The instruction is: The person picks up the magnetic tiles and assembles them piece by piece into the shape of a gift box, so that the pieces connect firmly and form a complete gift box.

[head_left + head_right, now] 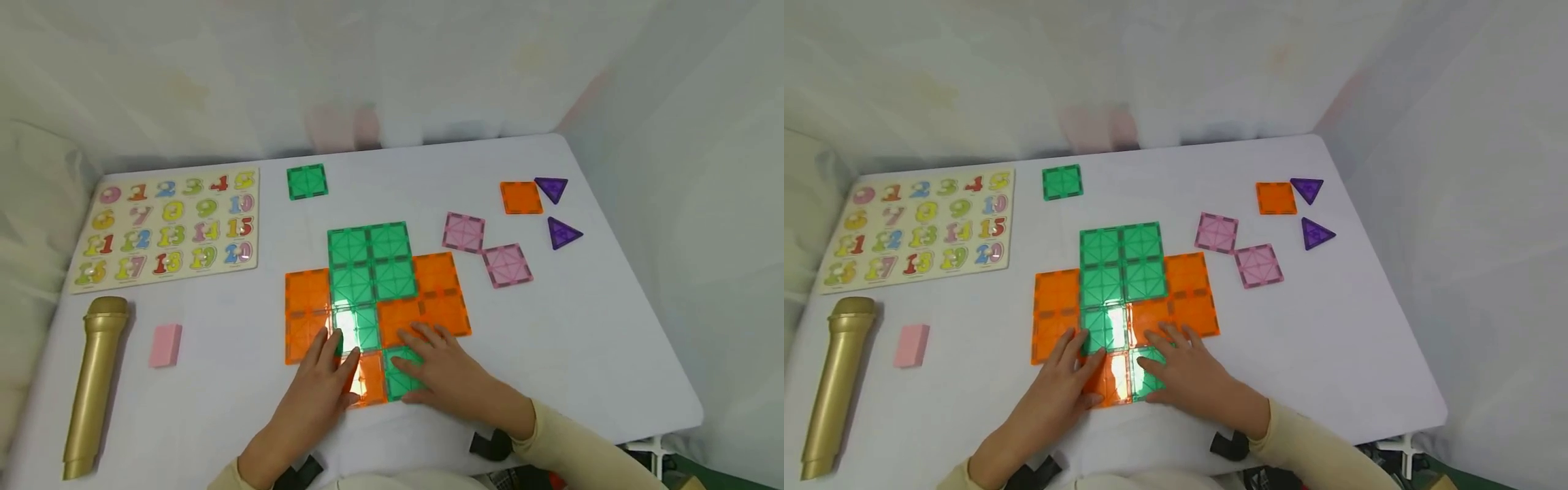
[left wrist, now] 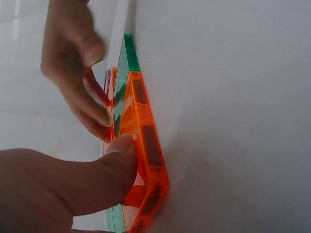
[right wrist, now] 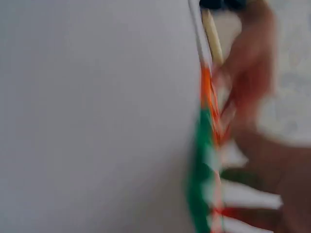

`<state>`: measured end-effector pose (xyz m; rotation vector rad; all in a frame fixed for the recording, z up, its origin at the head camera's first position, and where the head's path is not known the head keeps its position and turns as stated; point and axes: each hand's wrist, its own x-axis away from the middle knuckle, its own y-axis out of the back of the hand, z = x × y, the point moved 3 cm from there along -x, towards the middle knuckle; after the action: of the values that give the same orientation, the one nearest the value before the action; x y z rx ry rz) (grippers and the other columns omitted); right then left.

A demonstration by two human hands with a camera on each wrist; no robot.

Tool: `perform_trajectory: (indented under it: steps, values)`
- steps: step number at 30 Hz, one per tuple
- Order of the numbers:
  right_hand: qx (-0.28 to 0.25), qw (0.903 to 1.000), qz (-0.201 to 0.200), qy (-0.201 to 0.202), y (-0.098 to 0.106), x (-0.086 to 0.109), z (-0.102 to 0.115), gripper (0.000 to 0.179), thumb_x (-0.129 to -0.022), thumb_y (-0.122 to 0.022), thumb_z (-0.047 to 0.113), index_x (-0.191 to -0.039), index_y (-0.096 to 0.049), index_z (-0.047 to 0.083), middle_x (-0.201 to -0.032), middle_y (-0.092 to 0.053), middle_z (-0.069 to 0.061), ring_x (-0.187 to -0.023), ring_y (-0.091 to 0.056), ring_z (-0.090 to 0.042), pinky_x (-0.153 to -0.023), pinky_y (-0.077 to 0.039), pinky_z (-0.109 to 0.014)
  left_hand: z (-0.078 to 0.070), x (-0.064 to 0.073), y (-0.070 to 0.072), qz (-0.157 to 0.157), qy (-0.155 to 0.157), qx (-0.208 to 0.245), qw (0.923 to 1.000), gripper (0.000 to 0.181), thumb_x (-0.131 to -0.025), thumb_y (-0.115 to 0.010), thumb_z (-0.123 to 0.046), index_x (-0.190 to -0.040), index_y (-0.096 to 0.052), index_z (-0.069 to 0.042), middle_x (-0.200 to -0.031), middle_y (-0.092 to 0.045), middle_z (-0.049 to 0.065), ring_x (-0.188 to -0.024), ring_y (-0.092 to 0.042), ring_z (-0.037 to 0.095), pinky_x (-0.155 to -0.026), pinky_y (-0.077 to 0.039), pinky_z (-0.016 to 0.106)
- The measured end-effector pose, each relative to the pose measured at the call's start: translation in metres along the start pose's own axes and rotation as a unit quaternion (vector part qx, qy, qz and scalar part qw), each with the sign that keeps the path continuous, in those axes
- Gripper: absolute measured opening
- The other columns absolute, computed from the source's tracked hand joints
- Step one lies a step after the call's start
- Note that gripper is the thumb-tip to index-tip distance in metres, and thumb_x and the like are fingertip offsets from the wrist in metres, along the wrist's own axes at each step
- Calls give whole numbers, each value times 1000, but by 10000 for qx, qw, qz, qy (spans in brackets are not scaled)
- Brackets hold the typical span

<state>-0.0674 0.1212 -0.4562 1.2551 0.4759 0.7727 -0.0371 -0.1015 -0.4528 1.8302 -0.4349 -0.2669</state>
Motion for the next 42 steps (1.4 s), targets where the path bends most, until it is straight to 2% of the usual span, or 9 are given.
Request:
perform_trajectory:
  steps: [4,9,13,22,26,30,33,38,42]
  values:
    - [-680,9964,-252,-430,30,-10,-50,48,-93,-58,47,-131,-60,18,-146,-47,-11,-140,-33,-35,-110,-26,-63,-2,0,-2,-1,33,11,10000,67,-72,-83,-34,-129,-60,-9,-143,-40,26,-138,-29,50,-103,-40,57]
    - [-573,9848,-616,-1521,68,-30,-124,43,-94,-61,34,-130,-60,10,-146,-44,-18,-139,-31,-41,-108,-24,-68,-4,1,-5,-27,26,-183,9998,66,-73,-80,-36,-130,-60,-10,-144,-41,25,-137,-31,49,-104,-41,57]
    - [-528,9799,-560,-1838,77,-45,-160,44,-94,-60,31,-130,-59,7,-143,-46,-21,-135,-36,-41,-105,-31,-66,-5,3,-8,-54,-37,-466,9989,66,-75,-77,-39,-132,-59,-12,-144,-42,25,-136,-33,48,-103,-41,57]
    - [-639,9709,-202,-2300,71,-61,-180,50,-94,-60,33,-136,-54,7,-146,-42,-23,-137,-33,-43,-105,-29,-68,0,2,-10,-25,28,-204,9998,69,-73,-79,-39,-133,-58,-13,-144,-41,23,-136,-33,47,-102,-42,58]
    - [-697,9748,-238,-2106,66,-70,-171,46,-95,-58,34,-133,-57,10,-147,-42,-19,-139,-31,-39,-106,-30,-67,17,-1,-1,-483,415,523,9966,73,-74,-81,-38,-136,-54,-10,-147,-35,21,-136,-30,45,-103,-40,60]
    - [-880,9831,-162,-1598,67,-86,-156,49,-96,-57,36,-136,-53,8,-151,-38,-17,-143,-26,-35,-112,-24,-63,45,-6,9,-1065,1474,1409,9732,79,-83,-75,-33,-145,-39,0,-151,-24,28,-139,-19,47,-106,-29,67]
    - [-1029,9876,43,-1181,67,-104,-144,54,-98,-53,37,-142,-46,6,-154,-32,-18,-145,-22,-34,-116,-20,-57,59,-8,10,-823,2176,2154,9484,83,-91,-65,-35,-151,-21,1,-156,-12,29,-144,-6,46,-109,-19,69]
    - [-939,9901,640,-818,58,-135,-124,71,-94,-56,48,-151,-31,13,-159,-19,-17,-147,-16,-34,-117,-20,-55,66,-11,8,-607,2311,3256,9148,83,-96,-55,-42,-155,-8,-6,-160,-5,22,-147,-2,41,-112,-13,66]
    - [-627,9885,1150,-754,51,-151,-106,90,-85,-64,54,-155,-17,24,-162,-5,-16,-149,-5,-36,-114,-14,-65,76,-5,8,-834,2232,3980,8859,78,-99,-53,-34,-155,-6,-7,-162,-9,14,-149,-11,32,-118,-18,44]
